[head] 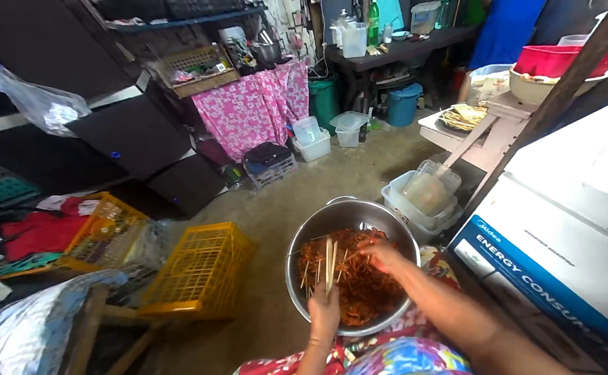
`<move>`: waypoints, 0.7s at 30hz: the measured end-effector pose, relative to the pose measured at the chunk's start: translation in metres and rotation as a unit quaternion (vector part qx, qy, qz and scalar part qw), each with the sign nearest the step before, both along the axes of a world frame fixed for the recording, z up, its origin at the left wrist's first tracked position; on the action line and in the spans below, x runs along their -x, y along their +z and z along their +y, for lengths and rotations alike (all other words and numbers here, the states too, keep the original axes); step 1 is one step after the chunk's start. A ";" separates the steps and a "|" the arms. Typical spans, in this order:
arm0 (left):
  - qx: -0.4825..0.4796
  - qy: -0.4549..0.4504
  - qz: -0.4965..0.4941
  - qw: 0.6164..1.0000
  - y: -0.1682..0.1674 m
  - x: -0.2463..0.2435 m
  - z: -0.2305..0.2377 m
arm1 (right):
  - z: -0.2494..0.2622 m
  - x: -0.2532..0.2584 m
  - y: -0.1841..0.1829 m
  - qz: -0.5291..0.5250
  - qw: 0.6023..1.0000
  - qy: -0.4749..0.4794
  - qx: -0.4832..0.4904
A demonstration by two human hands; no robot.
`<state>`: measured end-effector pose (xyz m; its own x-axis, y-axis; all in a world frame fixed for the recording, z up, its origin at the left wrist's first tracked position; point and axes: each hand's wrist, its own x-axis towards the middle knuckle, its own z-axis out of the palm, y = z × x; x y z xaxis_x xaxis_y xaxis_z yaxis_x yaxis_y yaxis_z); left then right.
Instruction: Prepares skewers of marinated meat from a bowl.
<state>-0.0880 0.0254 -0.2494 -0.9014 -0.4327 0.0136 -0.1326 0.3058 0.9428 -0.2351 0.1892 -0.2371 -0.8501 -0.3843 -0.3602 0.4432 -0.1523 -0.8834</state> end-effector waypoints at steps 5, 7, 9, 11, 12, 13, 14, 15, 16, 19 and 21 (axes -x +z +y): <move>0.024 -0.056 -0.034 0.998 0.004 0.001 0.000 | -0.006 0.002 -0.004 -0.008 0.996 -0.077 0.039; 0.028 -0.062 -0.042 0.997 0.004 0.001 0.000 | -0.006 0.001 -0.003 0.012 0.997 -0.068 0.020; 0.034 -0.065 -0.050 0.996 0.004 0.001 0.001 | -0.005 0.000 -0.003 0.031 0.998 -0.058 0.003; 0.035 -0.066 -0.052 0.996 0.004 0.000 0.001 | -0.005 -0.001 -0.002 0.039 0.998 -0.053 -0.003; 0.034 -0.066 -0.053 0.996 0.004 0.000 0.001 | -0.005 -0.001 -0.002 0.037 0.998 -0.051 -0.006; 0.031 -0.066 -0.054 0.996 0.004 0.000 0.001 | -0.005 -0.002 -0.002 0.033 0.998 -0.051 -0.009; 0.029 -0.066 -0.055 0.996 0.004 0.000 0.001 | -0.006 -0.003 -0.001 0.028 0.998 -0.053 -0.015; 0.030 -0.065 -0.057 0.996 0.004 0.000 0.001 | -0.006 -0.004 -0.001 0.025 0.998 -0.052 -0.019; 0.032 -0.064 -0.058 0.996 0.004 -0.001 0.002 | -0.007 -0.005 -0.001 0.025 0.998 -0.050 -0.022; 0.037 -0.059 -0.051 0.996 0.005 -0.001 0.002 | -0.008 -0.007 -0.003 0.028 0.998 -0.045 -0.029; 0.034 -0.055 -0.041 0.997 0.003 0.000 0.002 | -0.010 -0.007 -0.002 0.017 0.998 -0.047 -0.028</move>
